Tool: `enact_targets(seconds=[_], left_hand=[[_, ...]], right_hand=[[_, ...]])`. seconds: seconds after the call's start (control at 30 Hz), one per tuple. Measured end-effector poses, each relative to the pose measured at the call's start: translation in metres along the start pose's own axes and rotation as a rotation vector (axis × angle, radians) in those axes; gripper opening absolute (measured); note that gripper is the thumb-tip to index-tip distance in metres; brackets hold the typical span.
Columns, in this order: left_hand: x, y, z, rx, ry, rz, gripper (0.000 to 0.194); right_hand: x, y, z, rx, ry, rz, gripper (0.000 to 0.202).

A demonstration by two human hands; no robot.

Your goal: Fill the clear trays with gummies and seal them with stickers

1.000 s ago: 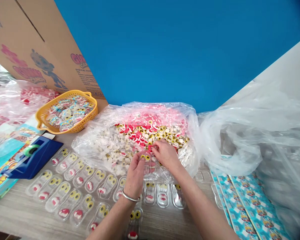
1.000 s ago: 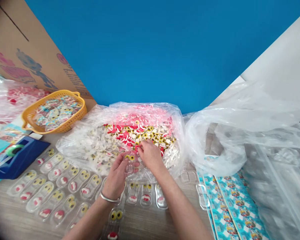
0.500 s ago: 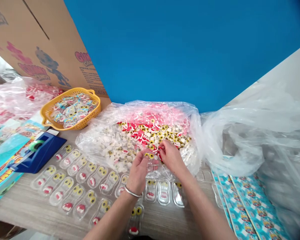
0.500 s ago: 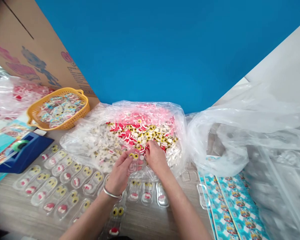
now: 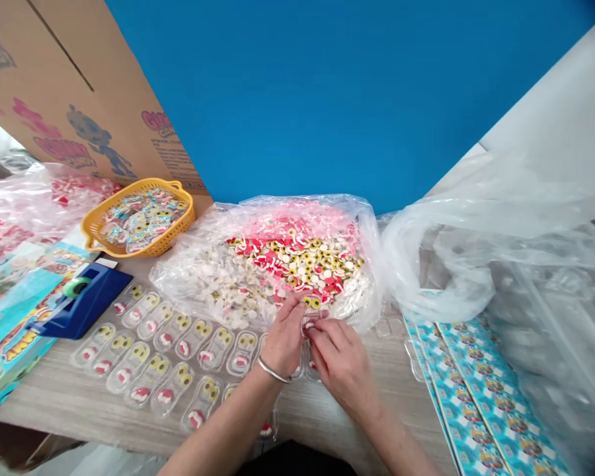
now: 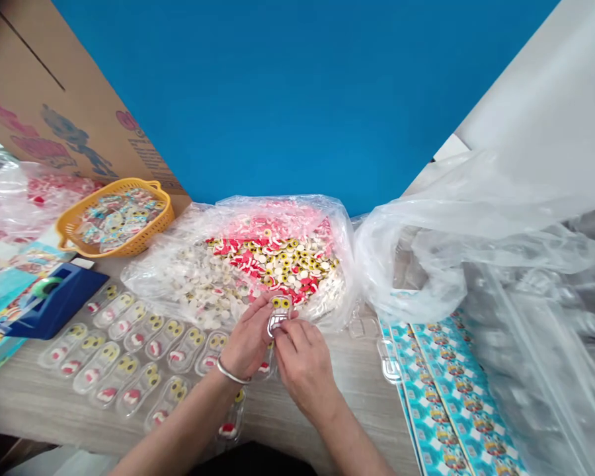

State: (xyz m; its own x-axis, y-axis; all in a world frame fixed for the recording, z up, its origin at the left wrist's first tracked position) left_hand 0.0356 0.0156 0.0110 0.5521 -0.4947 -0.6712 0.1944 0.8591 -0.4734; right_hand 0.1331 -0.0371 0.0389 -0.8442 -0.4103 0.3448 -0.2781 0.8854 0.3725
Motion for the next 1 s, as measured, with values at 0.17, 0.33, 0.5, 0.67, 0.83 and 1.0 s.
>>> enact_targets(seconds=[0.17, 0.33, 0.5, 0.67, 0.83, 1.0], left_hand=[[0.012, -0.009, 0.013, 0.019, 0.032, -0.053, 0.028], [0.024, -0.018, 0.030, 0.057, 0.092, -0.093, 0.031], [0.029, -0.017, 0.039, 0.084, 0.081, -0.136, 0.036], [0.032, -0.017, 0.037, 0.023, 0.129, -0.216, 0.032], [0.036, -0.016, 0.033, -0.022, 0.162, -0.246, 0.033], [0.035, -0.010, 0.032, -0.065, 0.161, -0.243, 0.035]], right_hand=[[0.000, -0.027, -0.014, -0.082, -0.041, 0.004, 0.026], [0.002, -0.044, -0.032, -0.149, -0.073, 0.080, 0.028], [-0.055, -0.050, -0.066, -0.255, -0.065, 0.281, 0.023], [-0.192, -0.037, -0.096, -0.148, -0.237, 0.733, 0.023], [-0.280, -0.016, -0.094, -0.133, -0.264, 0.861, 0.010], [-0.298, -0.014, -0.088, -0.217, -0.178, 0.895, 0.007]])
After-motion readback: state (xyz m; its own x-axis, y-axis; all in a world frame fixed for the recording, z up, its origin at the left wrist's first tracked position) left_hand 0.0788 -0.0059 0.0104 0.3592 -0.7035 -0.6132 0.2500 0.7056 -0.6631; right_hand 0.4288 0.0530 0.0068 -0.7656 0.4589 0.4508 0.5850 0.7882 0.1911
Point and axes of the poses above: each hand's wrist, its own y-axis towards the middle knuckle, its own z-axis out of the palm, x = y × z, the point moved 4 cm from there along y, towards the middle knuckle, and after that the axes turned 5 degrees about -y, right-handed, at the moved point
